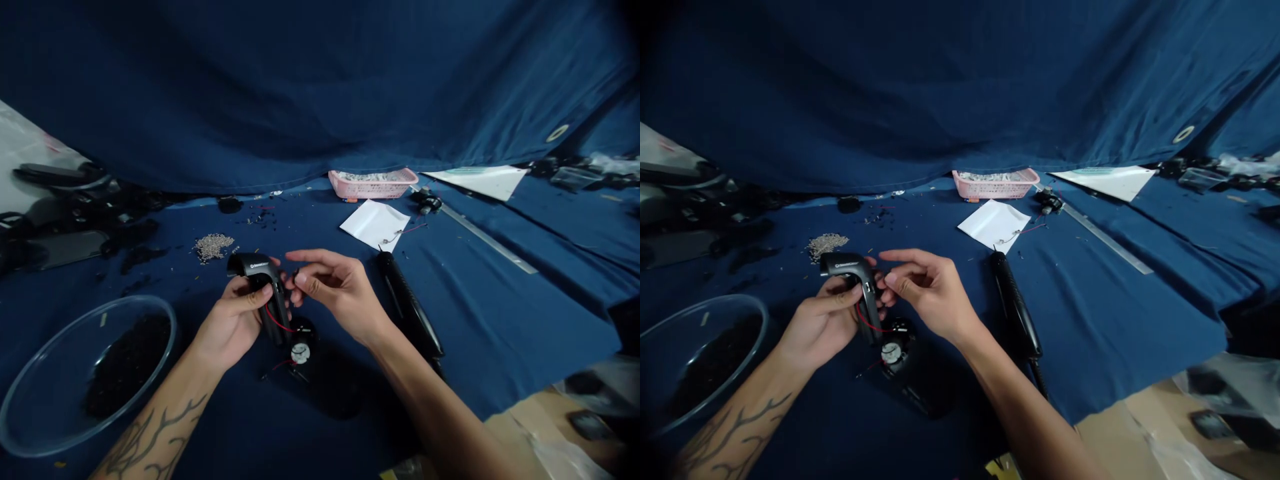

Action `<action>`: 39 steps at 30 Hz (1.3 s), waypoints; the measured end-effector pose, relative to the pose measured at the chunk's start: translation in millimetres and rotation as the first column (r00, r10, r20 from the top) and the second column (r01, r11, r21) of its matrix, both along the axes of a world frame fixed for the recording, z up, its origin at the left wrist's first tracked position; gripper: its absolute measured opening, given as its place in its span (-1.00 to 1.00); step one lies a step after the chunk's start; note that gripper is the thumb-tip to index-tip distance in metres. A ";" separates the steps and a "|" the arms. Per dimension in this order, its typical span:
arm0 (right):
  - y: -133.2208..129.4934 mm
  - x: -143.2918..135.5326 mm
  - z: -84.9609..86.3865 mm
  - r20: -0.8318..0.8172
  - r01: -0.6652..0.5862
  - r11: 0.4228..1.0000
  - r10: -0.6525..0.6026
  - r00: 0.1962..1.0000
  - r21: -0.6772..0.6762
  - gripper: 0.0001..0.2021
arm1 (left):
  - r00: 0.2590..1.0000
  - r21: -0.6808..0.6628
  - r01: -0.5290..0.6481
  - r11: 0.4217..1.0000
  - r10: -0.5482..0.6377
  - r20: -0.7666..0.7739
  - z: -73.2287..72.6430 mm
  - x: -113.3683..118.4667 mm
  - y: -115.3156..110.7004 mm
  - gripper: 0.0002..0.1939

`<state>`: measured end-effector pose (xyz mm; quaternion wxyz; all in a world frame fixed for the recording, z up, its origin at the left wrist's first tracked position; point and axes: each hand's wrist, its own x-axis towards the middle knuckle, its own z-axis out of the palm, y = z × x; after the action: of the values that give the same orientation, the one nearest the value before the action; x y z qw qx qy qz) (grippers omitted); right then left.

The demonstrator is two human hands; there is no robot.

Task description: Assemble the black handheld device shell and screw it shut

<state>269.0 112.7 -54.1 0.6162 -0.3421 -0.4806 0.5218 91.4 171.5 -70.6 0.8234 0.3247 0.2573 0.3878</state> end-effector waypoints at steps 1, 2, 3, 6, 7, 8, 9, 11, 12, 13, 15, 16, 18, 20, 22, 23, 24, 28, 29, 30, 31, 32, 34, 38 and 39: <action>-0.4 0.5 0.0 -0.014 -0.001 1.000 0.001 1.000 -0.020 -0.72 | 1.000 0.009 0.006 1.000 -0.006 -0.002 0.3 -0.3 -0.3 -0.65; -0.8 1.0 0.1 -0.027 -0.005 0.999 0.004 1.000 -0.037 -0.73 | 1.000 0.019 0.010 1.000 -0.010 -0.005 0.6 -0.7 -0.5 -0.63; -1.0 1.3 0.1 -0.039 -0.014 0.999 0.012 0.999 -0.052 -0.76 | 1.000 0.027 0.015 1.000 -0.014 -0.010 0.7 -1.1 -0.6 -0.62; -0.7 1.1 0.0 -0.062 -0.048 0.997 0.045 0.997 -0.060 -0.83 | 1.000 0.044 -0.006 0.999 0.007 -0.024 0.5 -2.5 0.3 -0.62; -0.5 0.7 -0.2 -0.067 -0.053 0.997 0.049 0.997 -0.059 -0.85 | 0.999 0.049 -0.020 0.999 0.022 -0.027 0.3 -2.8 0.6 -0.63; -0.3 0.2 -0.4 -0.070 -0.054 0.997 0.050 0.996 -0.057 -0.87 | 0.999 0.053 -0.032 0.998 0.034 -0.034 0.2 -2.9 0.8 -0.63; -0.1 -0.5 -0.6 -0.070 -0.047 0.998 0.044 0.997 -0.052 -0.87 | 0.998 0.057 -0.041 0.998 0.044 -0.045 0.2 -2.8 0.8 -0.64; -0.3 -2.2 -0.9 -0.067 -0.019 0.999 0.016 0.998 -0.051 -0.85 | 0.996 0.069 -0.053 0.996 0.058 -0.073 0.8 -1.9 0.0 -0.65; -0.6 -3.1 -0.9 -0.067 -0.005 0.999 0.001 0.998 -0.054 -0.83 | 0.994 0.080 -0.059 0.995 0.065 -0.085 1.5 -1.2 -0.8 -0.66; -1.0 -4.1 -0.9 -0.067 0.008 0.998 -0.012 0.998 -0.060 -0.80 | 0.993 0.096 -0.066 0.993 0.075 -0.093 2.3 -0.4 -1.8 -0.68; -1.9 -5.9 -0.8 -0.067 0.031 0.997 -0.036 0.997 -0.077 -0.77 | 0.991 0.130 -0.080 0.988 0.093 -0.098 3.7 1.4 -3.8 -0.70; -2.3 -6.6 -0.8 -0.061 0.040 0.996 -0.045 0.997 -0.083 -0.77 | 0.990 0.143 -0.082 0.986 0.097 -0.103 4.1 2.1 -4.8 -0.70; -2.7 -7.3 -1.1 -0.029 0.069 0.995 -0.072 0.997 -0.077 -0.78 | 0.984 0.174 -0.101 0.980 0.124 -0.128 4.3 3.1 -6.5 -0.70; -2.6 -7.1 -1.7 0.018 0.100 0.994 -0.099 0.995 -0.054 -0.78 | 0.972 0.203 -0.138 0.969 0.172 -0.160 3.7 3.8 -7.9 -0.67; -2.5 -6.5 -2.5 0.067 0.123 0.992 -0.120 0.990 -0.037 -0.79 | 0.959 0.226 -0.178 0.958 0.220 -0.176 3.1 4.7 -9.2 -0.63; -2.6 -6.3 -2.7 0.086 0.134 0.990 -0.131 0.988 -0.033 -0.79 | 0.955 0.234 -0.195 0.952 0.239 -0.176 3.0 5.2 -9.9 -0.63; -2.8 -6.4 -2.9 0.104 0.147 0.989 -0.143 0.984 -0.034 -0.79 | 0.952 0.241 -0.206 0.949 0.250 -0.173 3.1 5.9 -10.6 -0.63; -4.5 -9.8 -3.4 0.161 0.223 0.975 -0.216 0.963 -0.027 -0.82 | 0.948 0.291 -0.221 0.931 0.275 -0.158 4.0 8.7 -12.7 -0.62; -4.8 -11.2 -3.9 0.179 0.247 0.969 -0.240 0.954 -0.017 -0.83 | 0.949 0.304 -0.216 0.928 0.273 -0.159 3.9 9.1 -13.1 -0.61; -5.0 -12.5 -4.7 0.202 0.275 0.961 -0.269 0.942 -0.004 -0.84 | 0.949 0.314 -0.209 0.926 0.270 -0.164 3.5 9.2 -13.3 -0.61; -4.9 -13.5 -5.7 0.229 0.306 0.952 -0.299 0.927 0.005 -0.85 | 0.949 0.322 -0.199 0.926 0.264 -0.172 3.1 9.2 -13.4 -0.63; -4.5 -14.1 -6.8 0.252 0.334 0.943 -0.325 0.912 0.008 -0.85 | 0.950 0.327 -0.188 0.926 0.257 -0.180 2.7 9.0 -13.5 -0.66; -3.1 -13.5 -9.0 0.258 0.346 0.938 -0.332 0.907 -0.010 -0.83 | 0.952 0.330 -0.162 0.930 0.236 -0.197 2.4 7.9 -13.5 -0.75; 1.0 -5.6 -10.0 0.180 0.162 0.980 -0.141 0.974 -0.114 -0.71 | 0.963 0.307 -0.098 0.947 0.168 -0.212 4.7 5.3 -12.9 -0.81; 2.1 -3.3 -9.7 0.171 0.118 0.985 -0.095 0.981 -0.129 -0.69 | 0.965 0.297 -0.082 0.951 0.151 -0.216 5.3 4.8 -12.7 -0.80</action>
<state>265.7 114.8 -63.7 0.5764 -0.4511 -0.4731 0.4904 96.3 158.8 -65.3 0.7068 0.4680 0.3137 0.4278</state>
